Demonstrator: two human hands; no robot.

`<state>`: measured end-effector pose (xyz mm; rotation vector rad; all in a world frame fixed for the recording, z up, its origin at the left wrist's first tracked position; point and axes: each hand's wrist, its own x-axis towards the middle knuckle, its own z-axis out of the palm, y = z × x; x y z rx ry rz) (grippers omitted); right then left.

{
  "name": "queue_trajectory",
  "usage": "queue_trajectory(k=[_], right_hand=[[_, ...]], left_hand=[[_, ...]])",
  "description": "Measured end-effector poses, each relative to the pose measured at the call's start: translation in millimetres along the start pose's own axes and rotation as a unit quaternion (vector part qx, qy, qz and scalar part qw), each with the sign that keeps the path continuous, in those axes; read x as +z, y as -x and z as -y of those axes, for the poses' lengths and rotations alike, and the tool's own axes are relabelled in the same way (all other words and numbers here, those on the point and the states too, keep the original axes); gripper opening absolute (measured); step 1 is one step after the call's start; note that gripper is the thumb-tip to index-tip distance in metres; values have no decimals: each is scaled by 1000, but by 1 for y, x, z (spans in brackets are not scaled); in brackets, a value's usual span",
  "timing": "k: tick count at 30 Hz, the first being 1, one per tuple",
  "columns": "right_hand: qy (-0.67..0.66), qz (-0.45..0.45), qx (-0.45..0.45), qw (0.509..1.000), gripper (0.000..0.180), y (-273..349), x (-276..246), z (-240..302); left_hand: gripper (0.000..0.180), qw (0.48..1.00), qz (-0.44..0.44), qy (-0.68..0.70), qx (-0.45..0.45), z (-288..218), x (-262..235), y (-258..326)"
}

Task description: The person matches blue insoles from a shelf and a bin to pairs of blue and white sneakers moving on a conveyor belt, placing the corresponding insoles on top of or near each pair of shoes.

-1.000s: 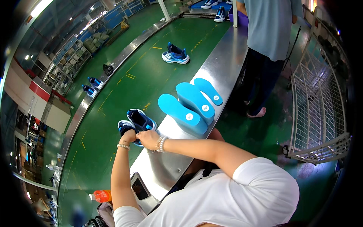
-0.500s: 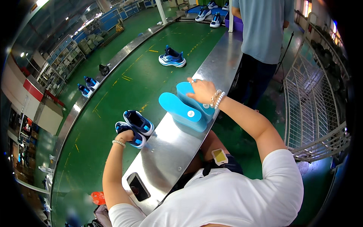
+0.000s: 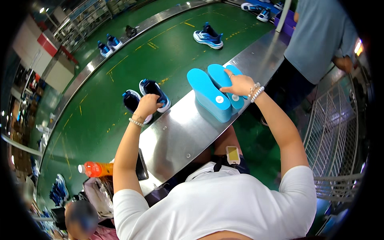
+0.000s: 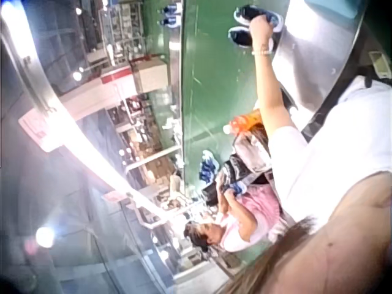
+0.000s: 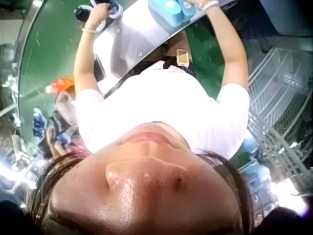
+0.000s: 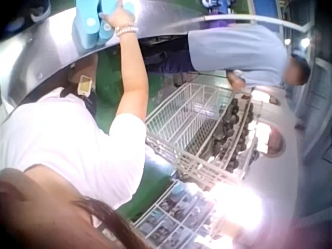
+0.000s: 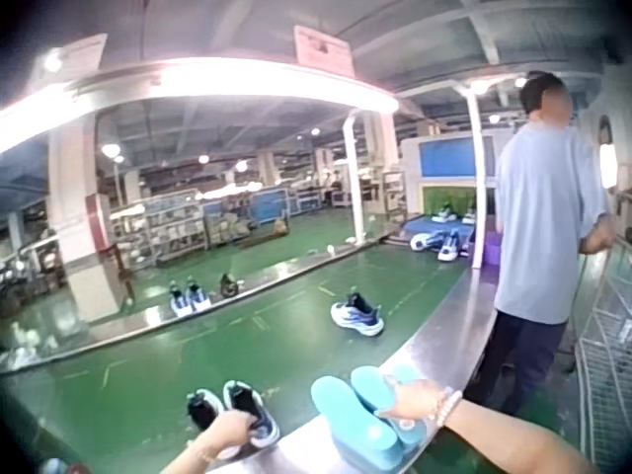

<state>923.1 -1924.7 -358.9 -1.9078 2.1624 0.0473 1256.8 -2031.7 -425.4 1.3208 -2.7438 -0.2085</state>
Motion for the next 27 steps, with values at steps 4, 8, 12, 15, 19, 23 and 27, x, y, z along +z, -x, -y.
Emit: queue_trajectory(k=[4,8,12,15,19,23,27], right_hand=[[49,-28,4,998,79,6,-2,-2],[40,-113,-5,993,58,16,-29,12],[-147,-174,-186,956,28,-10,-41,37],[-320,26,-289,902,28,-40,-28,84],[-274,147,-419,853,22,-76,1,149],[-423,334,-106,836,18,-102,17,188],[-387,362,-118,840,12,-126,37,225]], left_hand=[[24,972,40,229,-46,6,-15,0],[46,946,-307,54,-95,19,-11,5],[56,971,-187,3,-152,38,12,-2],[33,960,-238,17,-148,45,21,-1],[25,946,-284,51,-149,48,26,-1],[23,945,-287,65,-147,45,24,-2],[22,942,-299,65,-137,62,30,11]])
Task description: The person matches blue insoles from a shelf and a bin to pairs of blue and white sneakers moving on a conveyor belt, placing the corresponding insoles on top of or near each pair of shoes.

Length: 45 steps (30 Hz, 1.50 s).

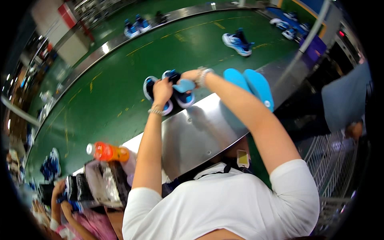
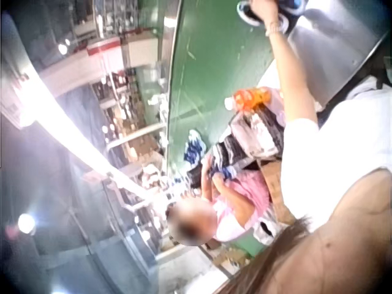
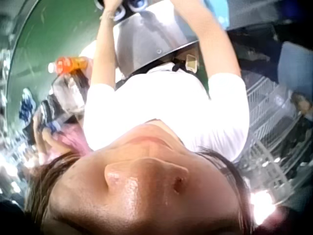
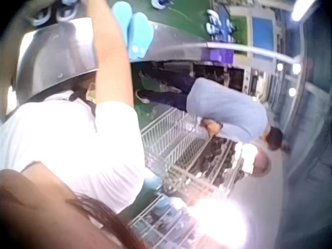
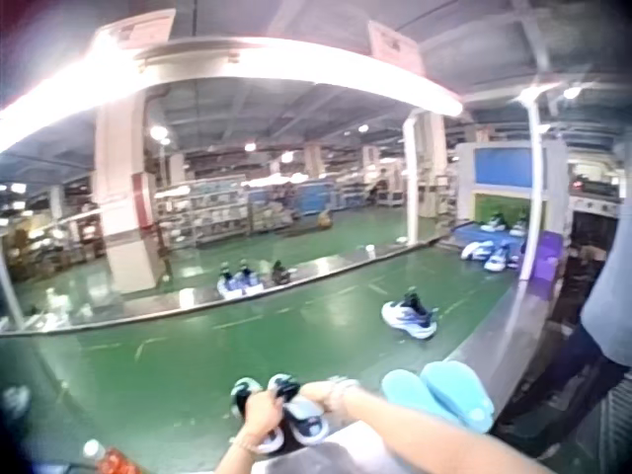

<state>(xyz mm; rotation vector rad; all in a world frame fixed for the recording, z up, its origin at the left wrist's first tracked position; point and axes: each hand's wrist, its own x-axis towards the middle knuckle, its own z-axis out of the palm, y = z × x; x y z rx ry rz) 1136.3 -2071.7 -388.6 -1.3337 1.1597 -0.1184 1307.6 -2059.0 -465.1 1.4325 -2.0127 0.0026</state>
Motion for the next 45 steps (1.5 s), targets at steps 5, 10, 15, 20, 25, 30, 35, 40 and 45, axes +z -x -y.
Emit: queue_trajectory(k=[5,10,15,20,25,30,35,40,45], right_hand=[[560,-76,-114,817,32,-29,32,11],[432,-287,-58,853,28,-51,60,-5],[415,-361,-75,832,22,-118,64,-30],[463,-267,-44,844,31,-130,66,-35],[435,-273,-62,856,31,-105,68,-23],[350,-310,-72,881,38,-88,86,-5],[368,-315,-124,866,26,-97,61,-32],[269,-450,-364,770,19,1,93,-69],[48,-303,-267,914,19,99,95,-130]], left_hand=[[19,999,33,-1,7,3,-5,1],[17,999,36,9,22,-2,1,-1],[15,999,45,-8,0,8,-1,5],[20,998,62,8,-12,11,1,10],[23,999,39,-11,-23,6,-3,13],[23,999,14,4,-52,21,-7,18],[23,996,64,31,-49,-3,-7,-7],[16,991,-117,11,57,-50,-28,11],[21,945,321,-49,42,-29,-21,-13]])
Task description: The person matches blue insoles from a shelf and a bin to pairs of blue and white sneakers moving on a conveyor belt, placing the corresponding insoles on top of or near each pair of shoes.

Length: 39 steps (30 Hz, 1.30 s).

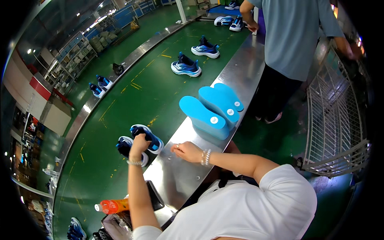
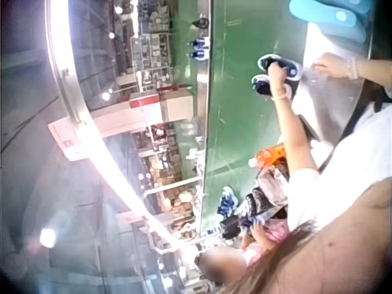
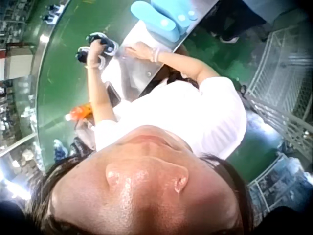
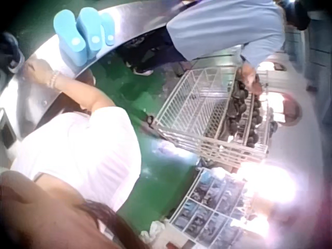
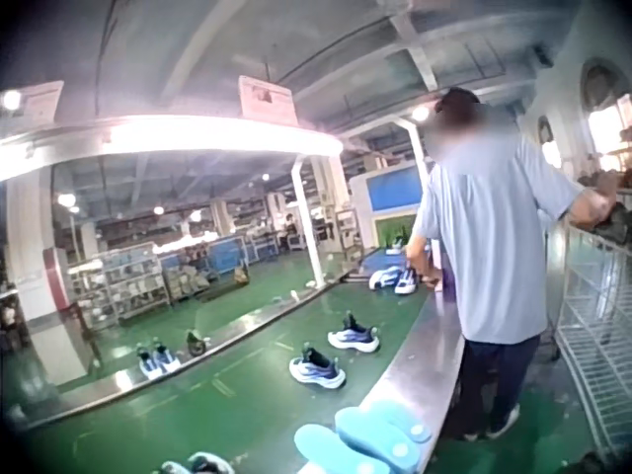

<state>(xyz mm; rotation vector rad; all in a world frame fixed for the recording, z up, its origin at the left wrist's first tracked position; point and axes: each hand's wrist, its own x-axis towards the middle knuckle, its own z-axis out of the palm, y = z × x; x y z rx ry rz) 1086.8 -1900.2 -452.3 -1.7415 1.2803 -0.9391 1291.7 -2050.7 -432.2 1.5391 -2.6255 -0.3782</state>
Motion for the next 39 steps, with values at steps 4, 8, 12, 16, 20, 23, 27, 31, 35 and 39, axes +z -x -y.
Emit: queue_trajectory(k=[4,8,12,16,20,23,27,31,35,39], right_hand=[[-78,16,26,996,19,53,3,-37],[-179,-31,43,982,18,64,-1,-47],[-118,-3,5,993,17,62,2,-38],[-84,-4,-35,996,17,62,-14,-40],[-91,5,-32,995,16,61,-13,-49],[-128,15,-31,991,15,61,-14,-49],[-140,20,-45,989,15,65,-21,-43],[-107,13,-66,992,16,66,-14,-50],[-91,11,-69,993,15,67,-16,-54],[-100,41,-68,992,15,71,-25,-45]], left_hand=[[35,953,271,-129,-45,8,-4,-48],[32,952,266,-150,15,55,52,-80],[28,963,244,-94,-70,101,69,-55],[12,535,148,-587,589,93,40,-46],[13,700,125,-384,589,78,26,-31],[8,904,321,-221,175,78,23,-29],[12,915,228,-331,-42,-7,-22,-33],[14,974,24,-227,2,-89,-64,-78],[25,983,-17,-81,162,-184,-80,-149],[47,973,-48,-2,228,-198,-29,-242]])
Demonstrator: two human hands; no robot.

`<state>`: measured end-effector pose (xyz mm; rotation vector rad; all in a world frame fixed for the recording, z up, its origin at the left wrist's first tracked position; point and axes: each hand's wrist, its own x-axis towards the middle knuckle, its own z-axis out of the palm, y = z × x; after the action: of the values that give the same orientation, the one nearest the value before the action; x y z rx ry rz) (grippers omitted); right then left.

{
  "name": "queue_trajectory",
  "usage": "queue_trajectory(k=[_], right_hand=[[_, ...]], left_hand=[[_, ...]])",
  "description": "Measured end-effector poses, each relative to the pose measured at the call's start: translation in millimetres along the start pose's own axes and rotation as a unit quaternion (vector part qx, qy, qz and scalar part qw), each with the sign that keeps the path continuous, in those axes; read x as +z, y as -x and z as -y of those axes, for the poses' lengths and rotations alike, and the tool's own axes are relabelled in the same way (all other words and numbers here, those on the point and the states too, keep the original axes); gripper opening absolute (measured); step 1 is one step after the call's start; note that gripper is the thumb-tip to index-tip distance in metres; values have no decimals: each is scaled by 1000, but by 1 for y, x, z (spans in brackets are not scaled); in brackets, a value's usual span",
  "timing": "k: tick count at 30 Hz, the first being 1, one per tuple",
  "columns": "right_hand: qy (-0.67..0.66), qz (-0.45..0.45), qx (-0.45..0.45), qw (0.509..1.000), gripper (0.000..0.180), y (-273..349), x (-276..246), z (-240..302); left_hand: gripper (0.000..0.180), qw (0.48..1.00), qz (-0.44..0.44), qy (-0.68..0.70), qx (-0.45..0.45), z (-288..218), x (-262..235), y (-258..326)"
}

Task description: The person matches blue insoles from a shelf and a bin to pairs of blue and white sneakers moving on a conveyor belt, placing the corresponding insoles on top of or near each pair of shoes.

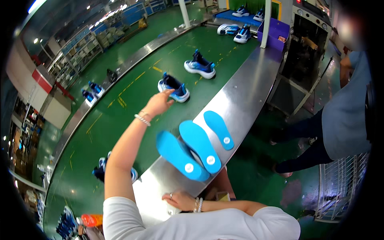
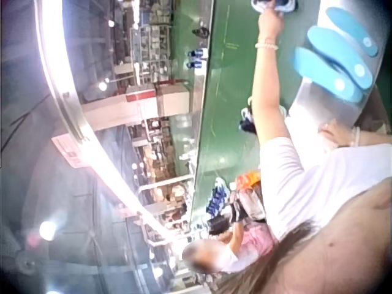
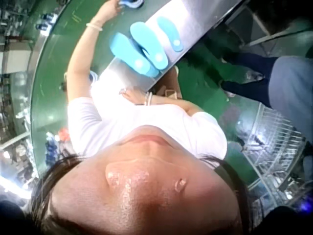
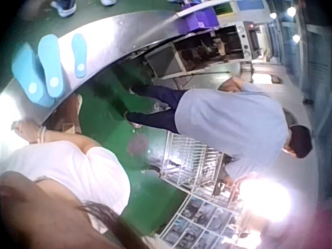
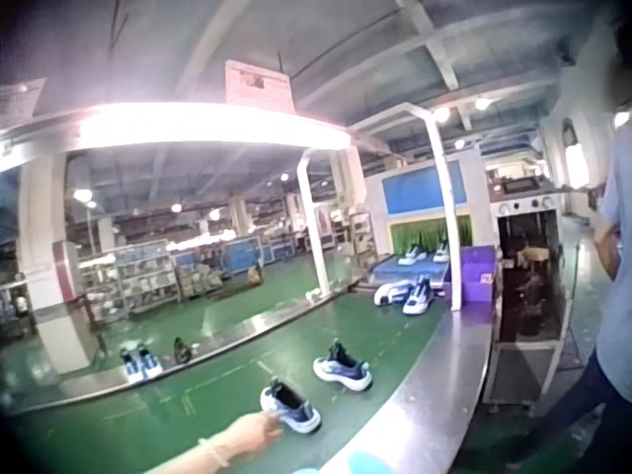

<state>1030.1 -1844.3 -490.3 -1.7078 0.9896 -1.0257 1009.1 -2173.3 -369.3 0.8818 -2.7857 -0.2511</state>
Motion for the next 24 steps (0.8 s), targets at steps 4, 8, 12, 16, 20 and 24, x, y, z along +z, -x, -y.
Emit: queue_trajectory(k=[4,8,12,16,20,24], right_hand=[[0,70,32,997,16,1,1,0],[-44,69,2,997,13,0,5,-15],[-64,47,26,996,16,3,4,-15],[3,36,8,999,17,-2,0,1],[132,113,-106,979,14,-4,-37,79],[317,-81,-101,940,32,-31,-89,129]], left_hand=[[53,993,-52,107,-1,45,57,-55],[37,967,-9,218,-129,60,86,-57],[40,986,-17,90,-136,19,55,2],[36,983,-63,57,-165,11,46,109],[32,982,-65,49,-172,4,35,200],[32,973,-53,146,-172,3,29,234]])
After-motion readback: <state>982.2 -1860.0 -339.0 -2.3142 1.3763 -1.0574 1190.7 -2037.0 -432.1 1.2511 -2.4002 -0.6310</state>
